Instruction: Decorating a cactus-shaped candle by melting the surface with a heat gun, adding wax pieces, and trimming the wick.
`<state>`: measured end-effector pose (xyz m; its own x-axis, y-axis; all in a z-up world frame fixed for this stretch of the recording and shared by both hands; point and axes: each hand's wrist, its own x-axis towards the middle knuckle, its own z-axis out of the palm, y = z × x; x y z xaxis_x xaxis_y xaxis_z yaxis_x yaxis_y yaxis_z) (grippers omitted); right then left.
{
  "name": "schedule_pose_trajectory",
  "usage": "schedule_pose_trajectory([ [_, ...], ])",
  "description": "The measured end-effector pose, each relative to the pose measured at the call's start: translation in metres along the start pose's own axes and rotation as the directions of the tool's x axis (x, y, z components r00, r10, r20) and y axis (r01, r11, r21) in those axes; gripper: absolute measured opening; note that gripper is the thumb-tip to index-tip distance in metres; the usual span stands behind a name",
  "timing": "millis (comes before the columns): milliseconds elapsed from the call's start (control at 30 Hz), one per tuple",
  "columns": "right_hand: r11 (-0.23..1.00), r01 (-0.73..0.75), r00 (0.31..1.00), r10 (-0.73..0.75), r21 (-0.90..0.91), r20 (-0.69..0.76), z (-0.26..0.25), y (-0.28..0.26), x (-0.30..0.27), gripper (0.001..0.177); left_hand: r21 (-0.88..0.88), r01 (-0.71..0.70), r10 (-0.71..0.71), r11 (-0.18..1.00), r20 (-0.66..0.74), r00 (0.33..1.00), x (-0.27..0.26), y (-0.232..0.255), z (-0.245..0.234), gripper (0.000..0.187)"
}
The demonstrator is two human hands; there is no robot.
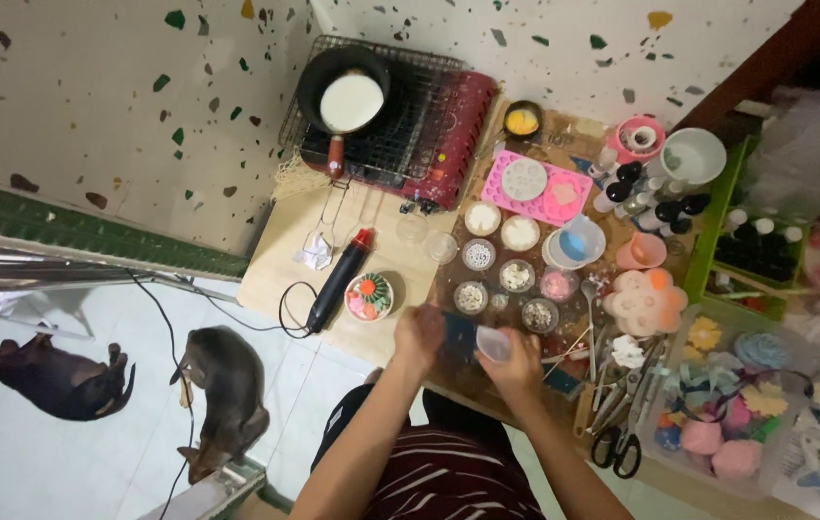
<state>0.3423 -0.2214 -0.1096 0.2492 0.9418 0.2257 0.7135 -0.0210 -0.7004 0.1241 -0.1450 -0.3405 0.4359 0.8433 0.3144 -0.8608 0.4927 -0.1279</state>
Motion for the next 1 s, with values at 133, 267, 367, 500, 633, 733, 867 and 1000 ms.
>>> schedule_pose_trajectory([
  [133, 0.999, -0.047, 0.999, 0.047, 0.001, -0.009, 0.026, -0.001, 0.015, 0.055, 0.418, 0.316, 0.368, 0.852, -0.906, 0.207, 0.075, -0.023, 0.167, 0.049],
  [267, 0.996, -0.080, 0.996, 0.081, -0.027, 0.034, 0.040, 0.010, 0.011, 0.058, 0.405, 0.309, 0.369, 0.861, -0.914, 0.170, 0.059, -0.014, 0.169, 0.045],
  [367, 0.990, -0.117, 0.985, 0.126, -0.081, 0.117, 0.034, 0.005, 0.018, 0.063, 0.363, 0.297, 0.332, 0.883, -0.931, 0.150, 0.055, -0.008, 0.162, 0.044],
  [500, 0.976, -0.139, 0.976, 0.163, -0.169, 0.144, -0.019, -0.051, 0.033, 0.096, 0.224, 0.223, 0.175, 0.949, -0.960, 0.218, 0.042, -0.011, 0.138, 0.043],
  [633, 0.997, 0.040, 0.996, -0.034, 0.073, -0.082, -0.045, -0.081, 0.018, 0.069, 0.419, 0.370, 0.297, 0.829, -0.891, 0.343, 0.077, -0.089, 0.148, 0.063],
  [733, 0.922, 0.167, 0.983, -0.181, 0.350, 0.010, -0.081, -0.108, 0.029, 0.061, 0.377, 0.564, 0.206, 0.734, -0.916, 0.344, 0.113, -0.145, 0.171, 0.074],
  [867, 0.945, 0.318, 0.948, -0.317, 0.082, -0.022, -0.093, -0.066, 0.040, 0.067, 0.141, 0.577, -0.322, 0.805, -0.713, 0.623, 0.158, -0.172, 0.267, 0.073],
  [1000, 0.668, -0.671, 0.741, 0.596, 0.320, 0.309, -0.060, 0.037, 0.016, 0.065, 0.661, 0.496, -0.002, 0.562, -0.599, 0.801, 0.174, -0.194, 0.346, 0.067],
])
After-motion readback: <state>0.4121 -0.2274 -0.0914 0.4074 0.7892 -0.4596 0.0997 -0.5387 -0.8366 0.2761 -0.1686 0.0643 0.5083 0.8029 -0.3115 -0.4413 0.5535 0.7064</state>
